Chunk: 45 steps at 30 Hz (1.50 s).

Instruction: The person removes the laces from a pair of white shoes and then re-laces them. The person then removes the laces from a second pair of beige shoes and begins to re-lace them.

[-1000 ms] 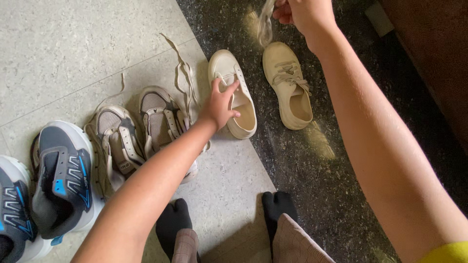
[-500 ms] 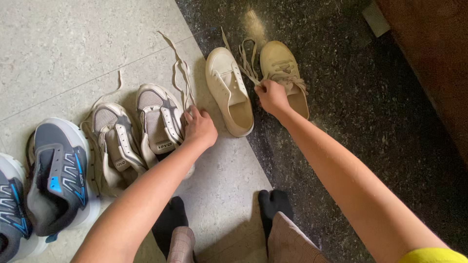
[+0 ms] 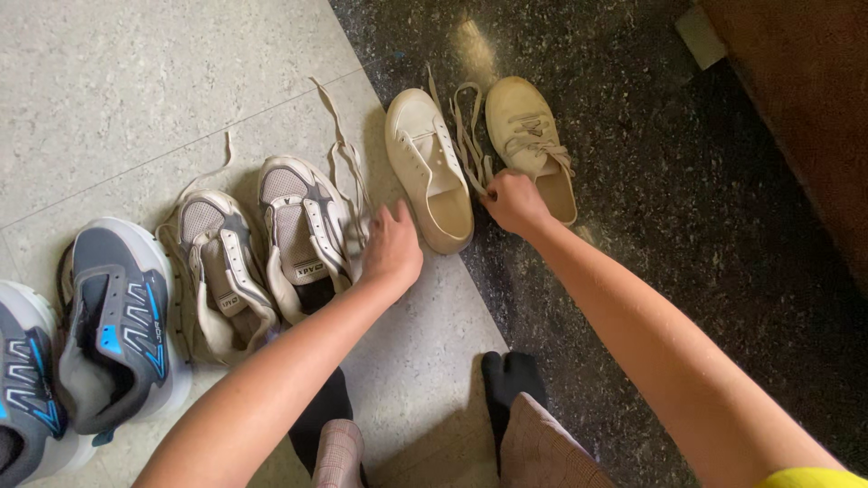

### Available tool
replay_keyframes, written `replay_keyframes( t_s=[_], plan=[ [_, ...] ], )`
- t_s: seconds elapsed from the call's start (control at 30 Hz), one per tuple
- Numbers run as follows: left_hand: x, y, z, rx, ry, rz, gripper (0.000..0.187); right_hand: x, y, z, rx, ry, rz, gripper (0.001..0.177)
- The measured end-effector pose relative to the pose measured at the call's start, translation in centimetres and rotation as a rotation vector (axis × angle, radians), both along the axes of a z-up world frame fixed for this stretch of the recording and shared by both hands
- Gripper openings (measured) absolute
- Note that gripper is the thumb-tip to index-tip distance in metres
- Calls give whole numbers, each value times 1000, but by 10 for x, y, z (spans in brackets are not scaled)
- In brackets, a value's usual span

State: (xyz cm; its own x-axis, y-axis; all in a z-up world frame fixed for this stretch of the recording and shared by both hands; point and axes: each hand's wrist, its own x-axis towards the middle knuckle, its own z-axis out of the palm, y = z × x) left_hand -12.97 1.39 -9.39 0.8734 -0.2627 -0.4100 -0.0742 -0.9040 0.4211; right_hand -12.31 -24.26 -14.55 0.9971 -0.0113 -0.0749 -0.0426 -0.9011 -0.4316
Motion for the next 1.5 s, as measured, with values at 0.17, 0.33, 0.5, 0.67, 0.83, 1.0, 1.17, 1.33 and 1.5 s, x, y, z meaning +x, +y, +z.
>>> replay_keyframes(
  t_s=[0.17, 0.33, 0.5, 0.67, 0.83, 1.0, 1.17, 1.33, 1.5],
  plan=[
    [10, -4, 21, -210, -355, -237, 65, -8, 1, 1, -85, -23, 112, 15],
    [31, -17, 27, -107, -347, -346, 98, -13, 7, 10, -39, -28, 92, 22],
    [42, -33, 36, 34, -287, -532, 101, -16, 10, 21, -9, 17, 77, 48],
    [41, -37, 42, 35, 2, -389, 93, -22, 17, 33, 4, -4, 50, 58],
    [39, -31, 40, -14, -51, -384, 92, -34, 27, 56, 78, -105, 63, 49],
    [37, -24, 45, 9, 7, -401, 93, -37, 17, 84, 137, -137, -156, 25],
    [32, -16, 60, 34, 60, -378, 93, -34, -27, 92, 61, -303, -356, 28],
    [30, -15, 74, 154, 38, -403, 96, -31, -68, 84, 26, -75, -450, 63],
    [25, -29, 76, 225, -145, -577, 92, -32, -76, 74, 151, 303, -499, 78]
  ],
)
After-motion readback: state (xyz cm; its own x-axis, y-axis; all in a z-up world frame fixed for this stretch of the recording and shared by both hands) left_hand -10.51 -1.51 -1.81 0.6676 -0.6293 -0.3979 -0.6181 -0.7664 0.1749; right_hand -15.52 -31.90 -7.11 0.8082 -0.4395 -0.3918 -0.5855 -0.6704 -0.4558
